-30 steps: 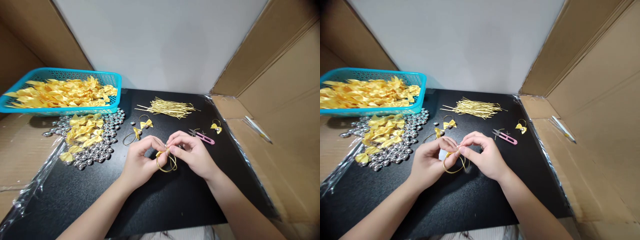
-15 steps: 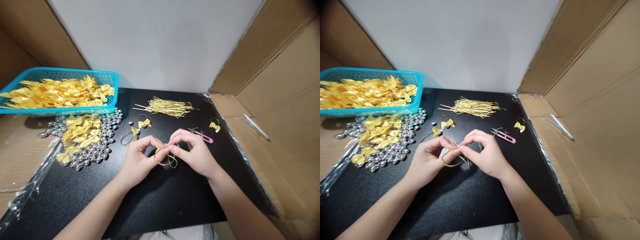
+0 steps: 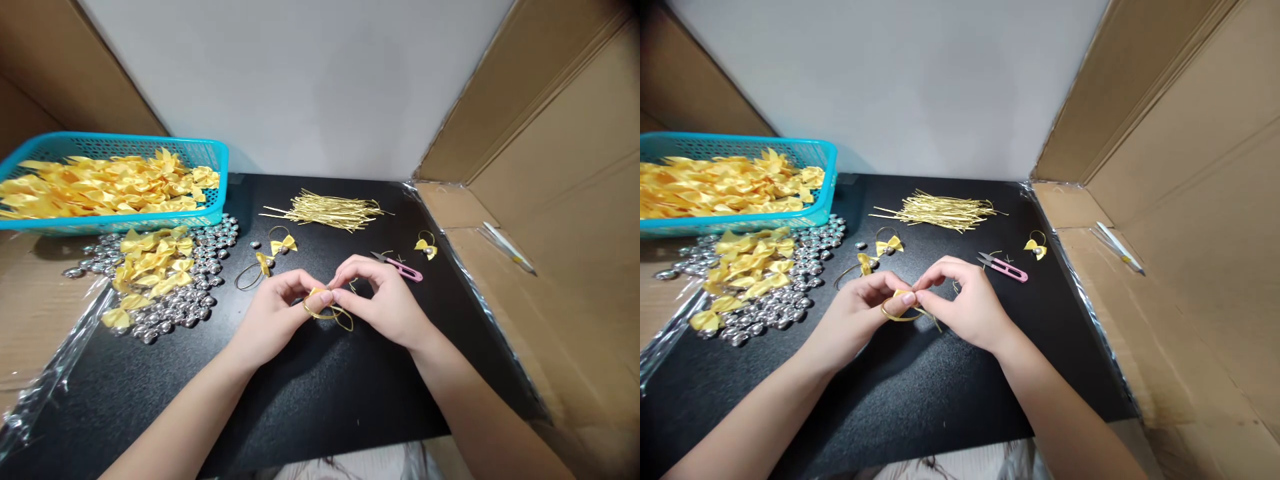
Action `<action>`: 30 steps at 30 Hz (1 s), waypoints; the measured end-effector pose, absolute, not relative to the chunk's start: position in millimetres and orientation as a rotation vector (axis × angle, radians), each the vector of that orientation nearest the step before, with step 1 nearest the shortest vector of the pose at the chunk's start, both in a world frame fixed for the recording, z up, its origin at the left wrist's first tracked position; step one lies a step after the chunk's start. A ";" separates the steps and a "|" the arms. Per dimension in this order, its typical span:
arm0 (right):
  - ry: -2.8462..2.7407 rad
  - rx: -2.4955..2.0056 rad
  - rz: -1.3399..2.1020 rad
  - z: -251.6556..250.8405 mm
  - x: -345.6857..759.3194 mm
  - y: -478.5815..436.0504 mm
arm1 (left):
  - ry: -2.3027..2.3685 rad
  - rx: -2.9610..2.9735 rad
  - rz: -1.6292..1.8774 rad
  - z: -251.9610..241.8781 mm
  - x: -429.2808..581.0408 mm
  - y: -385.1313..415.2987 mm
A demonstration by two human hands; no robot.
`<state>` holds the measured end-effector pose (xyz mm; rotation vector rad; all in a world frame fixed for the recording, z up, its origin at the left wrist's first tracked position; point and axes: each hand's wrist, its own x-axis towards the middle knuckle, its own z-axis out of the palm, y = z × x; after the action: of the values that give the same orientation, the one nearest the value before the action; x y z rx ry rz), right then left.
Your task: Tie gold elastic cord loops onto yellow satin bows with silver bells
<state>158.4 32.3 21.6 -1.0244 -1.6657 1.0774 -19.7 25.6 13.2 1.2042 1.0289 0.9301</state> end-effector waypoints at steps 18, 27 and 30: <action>-1.354 -0.988 1.235 13.0 150.5 34.7 | 1.066 1.327 1.057 10.0 -21.6 24.3; -1.055 -0.897 1.364 17.8 155.1 38.9 | 1.104 1.325 1.034 6.9 -19.1 26.6; -0.995 -0.907 1.312 18.3 160.0 41.6 | 1.109 1.314 1.023 4.8 -19.8 26.2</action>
<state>160.0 41.6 18.3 -0.9075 -0.9950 1.3124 -19.8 26.2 4.8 1.3141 1.1088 1.0232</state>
